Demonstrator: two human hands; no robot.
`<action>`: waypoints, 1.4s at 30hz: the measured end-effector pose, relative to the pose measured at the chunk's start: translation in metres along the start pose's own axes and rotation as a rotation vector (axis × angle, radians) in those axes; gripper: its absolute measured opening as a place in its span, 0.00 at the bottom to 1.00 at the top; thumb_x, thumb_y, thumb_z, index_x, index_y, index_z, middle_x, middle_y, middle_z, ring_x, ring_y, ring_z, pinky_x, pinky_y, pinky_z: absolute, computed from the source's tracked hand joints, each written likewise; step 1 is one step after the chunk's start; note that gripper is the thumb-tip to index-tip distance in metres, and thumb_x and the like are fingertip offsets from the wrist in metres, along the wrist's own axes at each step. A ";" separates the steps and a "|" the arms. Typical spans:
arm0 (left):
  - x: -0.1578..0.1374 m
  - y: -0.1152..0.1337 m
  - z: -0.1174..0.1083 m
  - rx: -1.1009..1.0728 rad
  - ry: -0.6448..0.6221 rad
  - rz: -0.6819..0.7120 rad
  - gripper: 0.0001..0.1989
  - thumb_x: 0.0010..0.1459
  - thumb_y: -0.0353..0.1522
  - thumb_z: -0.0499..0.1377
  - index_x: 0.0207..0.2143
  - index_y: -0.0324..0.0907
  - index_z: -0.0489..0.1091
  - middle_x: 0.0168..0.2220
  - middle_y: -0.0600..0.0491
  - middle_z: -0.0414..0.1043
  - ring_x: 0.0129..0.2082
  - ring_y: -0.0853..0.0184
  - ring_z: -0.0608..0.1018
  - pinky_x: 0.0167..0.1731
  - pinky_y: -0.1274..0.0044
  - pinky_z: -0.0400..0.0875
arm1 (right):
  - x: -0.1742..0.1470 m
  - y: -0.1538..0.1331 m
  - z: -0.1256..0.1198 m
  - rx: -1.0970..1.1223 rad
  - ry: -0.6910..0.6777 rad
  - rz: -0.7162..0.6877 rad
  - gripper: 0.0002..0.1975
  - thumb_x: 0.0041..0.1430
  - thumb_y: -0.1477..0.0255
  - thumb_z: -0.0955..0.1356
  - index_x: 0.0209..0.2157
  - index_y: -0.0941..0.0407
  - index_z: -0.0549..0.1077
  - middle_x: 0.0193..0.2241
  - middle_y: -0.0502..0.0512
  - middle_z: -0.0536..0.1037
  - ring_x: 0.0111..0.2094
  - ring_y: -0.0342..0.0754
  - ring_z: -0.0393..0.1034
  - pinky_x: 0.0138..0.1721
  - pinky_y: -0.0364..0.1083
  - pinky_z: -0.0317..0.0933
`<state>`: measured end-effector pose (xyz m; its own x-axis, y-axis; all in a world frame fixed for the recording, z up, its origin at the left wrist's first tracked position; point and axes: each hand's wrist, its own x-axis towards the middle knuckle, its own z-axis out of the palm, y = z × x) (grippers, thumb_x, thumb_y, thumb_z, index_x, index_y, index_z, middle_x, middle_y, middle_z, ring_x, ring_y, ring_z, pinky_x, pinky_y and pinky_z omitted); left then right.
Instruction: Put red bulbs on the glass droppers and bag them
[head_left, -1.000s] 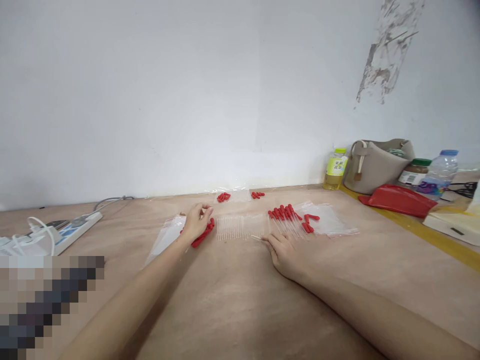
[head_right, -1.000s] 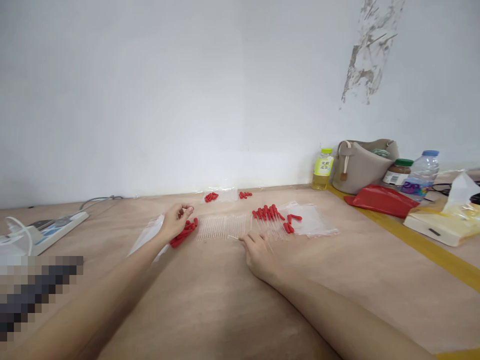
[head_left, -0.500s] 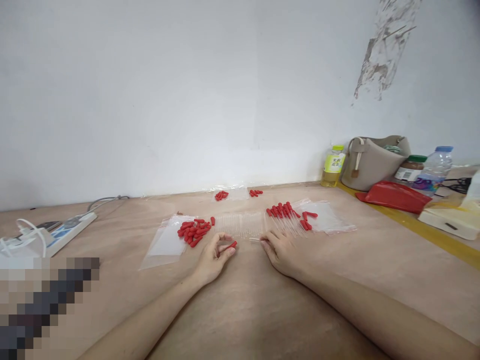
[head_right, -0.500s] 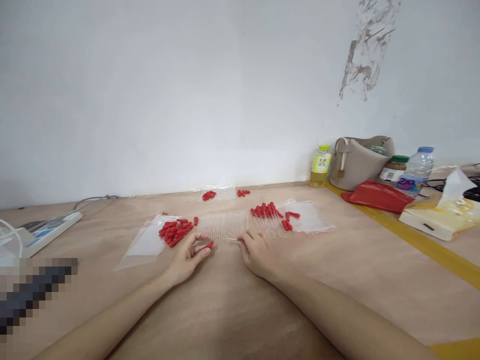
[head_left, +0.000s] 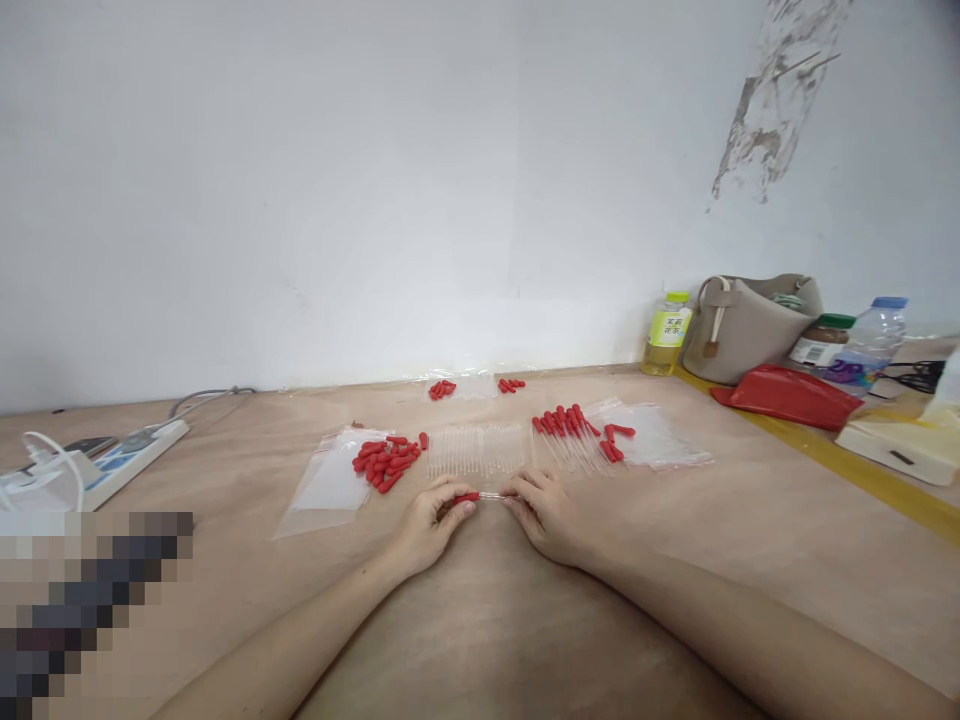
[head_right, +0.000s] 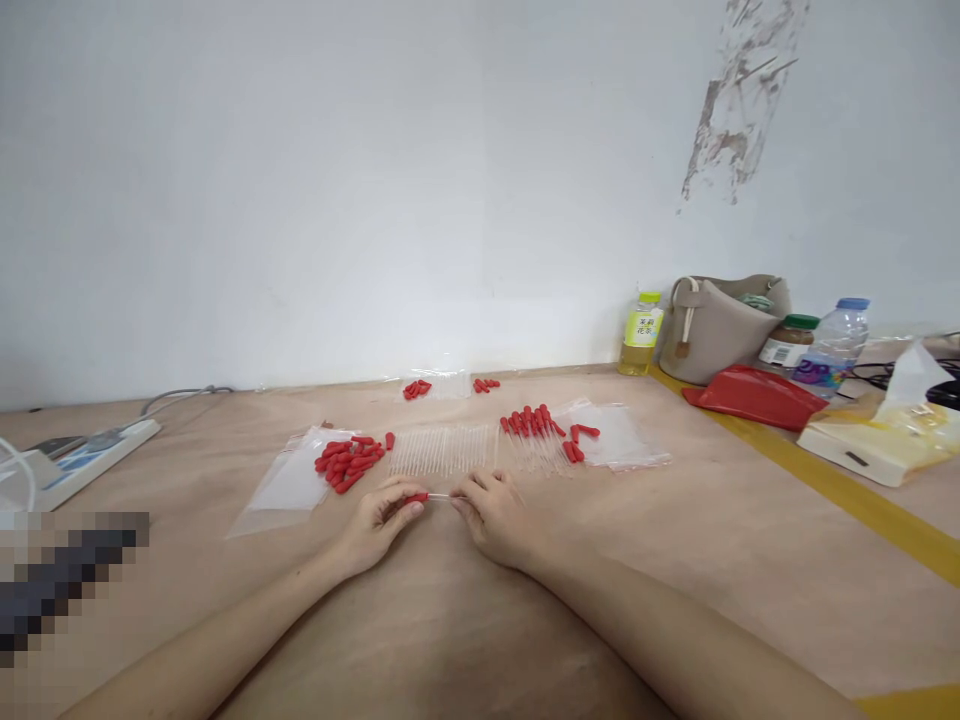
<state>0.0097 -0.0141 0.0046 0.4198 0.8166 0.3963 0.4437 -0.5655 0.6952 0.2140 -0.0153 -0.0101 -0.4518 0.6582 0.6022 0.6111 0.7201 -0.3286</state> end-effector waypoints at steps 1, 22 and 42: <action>0.000 0.001 0.000 0.007 -0.005 0.000 0.09 0.57 0.34 0.52 0.35 0.41 0.70 0.35 0.51 0.69 0.35 0.67 0.71 0.35 0.76 0.66 | 0.000 0.000 -0.001 -0.002 -0.013 -0.010 0.09 0.59 0.73 0.58 0.35 0.55 0.68 0.33 0.52 0.71 0.35 0.42 0.64 0.39 0.44 0.52; -0.007 0.010 0.003 0.138 -0.127 0.049 0.09 0.57 0.34 0.52 0.32 0.41 0.71 0.28 0.54 0.70 0.27 0.71 0.70 0.28 0.80 0.63 | -0.004 -0.003 0.002 -0.108 -0.046 -0.112 0.11 0.58 0.73 0.58 0.30 0.56 0.70 0.25 0.50 0.71 0.25 0.40 0.59 0.34 0.45 0.45; -0.005 -0.004 -0.011 0.293 0.108 -0.015 0.20 0.51 0.35 0.57 0.47 0.43 0.59 0.35 0.52 0.63 0.28 0.69 0.68 0.28 0.77 0.66 | 0.024 0.002 -0.038 -0.123 -0.126 0.247 0.12 0.56 0.73 0.58 0.27 0.58 0.71 0.26 0.53 0.72 0.27 0.42 0.64 0.28 0.40 0.53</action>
<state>-0.0034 -0.0146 0.0062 0.3315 0.8238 0.4599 0.6650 -0.5498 0.5055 0.2287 -0.0068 0.0311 -0.3517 0.8377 0.4178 0.7833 0.5077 -0.3587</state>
